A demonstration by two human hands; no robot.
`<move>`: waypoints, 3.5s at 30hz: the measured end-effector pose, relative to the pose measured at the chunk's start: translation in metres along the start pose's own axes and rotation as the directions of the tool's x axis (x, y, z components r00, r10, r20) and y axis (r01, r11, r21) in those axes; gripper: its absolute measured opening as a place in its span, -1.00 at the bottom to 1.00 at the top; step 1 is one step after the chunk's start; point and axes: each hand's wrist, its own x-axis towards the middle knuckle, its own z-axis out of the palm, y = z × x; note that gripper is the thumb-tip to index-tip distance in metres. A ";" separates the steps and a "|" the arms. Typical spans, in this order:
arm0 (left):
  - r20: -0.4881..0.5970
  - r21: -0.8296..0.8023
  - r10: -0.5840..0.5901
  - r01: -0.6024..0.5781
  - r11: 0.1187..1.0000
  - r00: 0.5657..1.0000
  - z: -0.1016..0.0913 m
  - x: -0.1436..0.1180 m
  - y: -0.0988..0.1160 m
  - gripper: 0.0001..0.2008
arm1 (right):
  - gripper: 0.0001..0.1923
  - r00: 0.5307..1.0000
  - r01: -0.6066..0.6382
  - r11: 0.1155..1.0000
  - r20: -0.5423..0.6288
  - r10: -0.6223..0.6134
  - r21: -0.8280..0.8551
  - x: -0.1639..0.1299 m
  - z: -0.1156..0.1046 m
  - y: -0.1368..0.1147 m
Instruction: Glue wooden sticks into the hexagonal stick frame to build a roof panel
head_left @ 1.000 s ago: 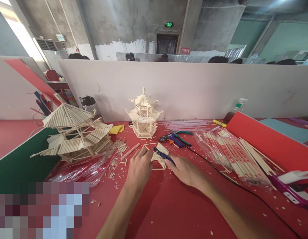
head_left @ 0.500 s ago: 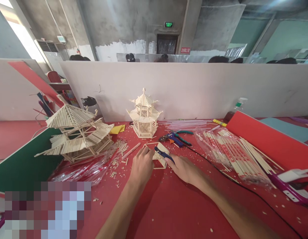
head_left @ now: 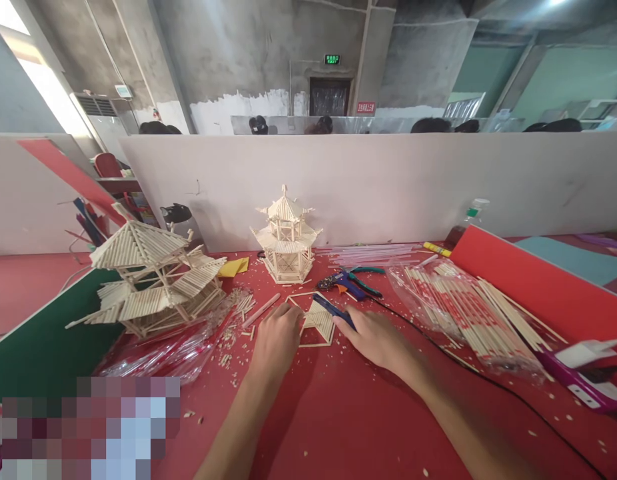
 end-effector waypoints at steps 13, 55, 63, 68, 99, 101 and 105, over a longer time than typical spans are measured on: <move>0.145 0.018 -0.060 0.058 0.998 0.988 0.014 -0.006 0.002 -0.82 | -0.72 0.999 -0.026 0.963 -0.039 0.016 -0.268 -0.003 -0.002 0.031; 0.109 -0.112 -0.069 0.082 0.990 0.992 0.037 -0.017 -0.005 -0.78 | -0.59 0.915 0.403 0.903 -0.096 -0.392 0.149 0.017 0.034 -0.010; 0.003 -0.127 -0.098 0.098 0.987 0.995 0.032 -0.013 -0.003 -0.82 | -0.58 0.915 0.402 0.900 -0.126 -0.384 0.172 0.017 0.035 -0.007; -0.087 -0.086 -0.107 0.099 0.991 0.990 0.018 -0.010 -0.012 -0.73 | -0.59 0.907 0.417 0.890 -0.152 -0.393 0.182 0.017 0.032 -0.008; -0.006 -0.191 -0.074 0.071 0.979 0.997 0.036 -0.011 -0.009 -0.93 | -0.71 0.962 0.264 0.844 -0.071 -0.262 0.466 0.025 0.023 0.001; -0.015 -0.175 -0.070 0.066 0.982 0.997 0.037 -0.012 -0.009 -0.93 | -0.69 0.959 0.280 0.840 -0.089 -0.271 0.464 0.026 0.024 0.002; -0.029 -0.150 -0.071 0.066 0.986 0.997 0.037 -0.011 -0.006 -0.89 | -0.69 0.952 0.305 0.844 -0.124 -0.279 0.441 0.029 0.026 0.003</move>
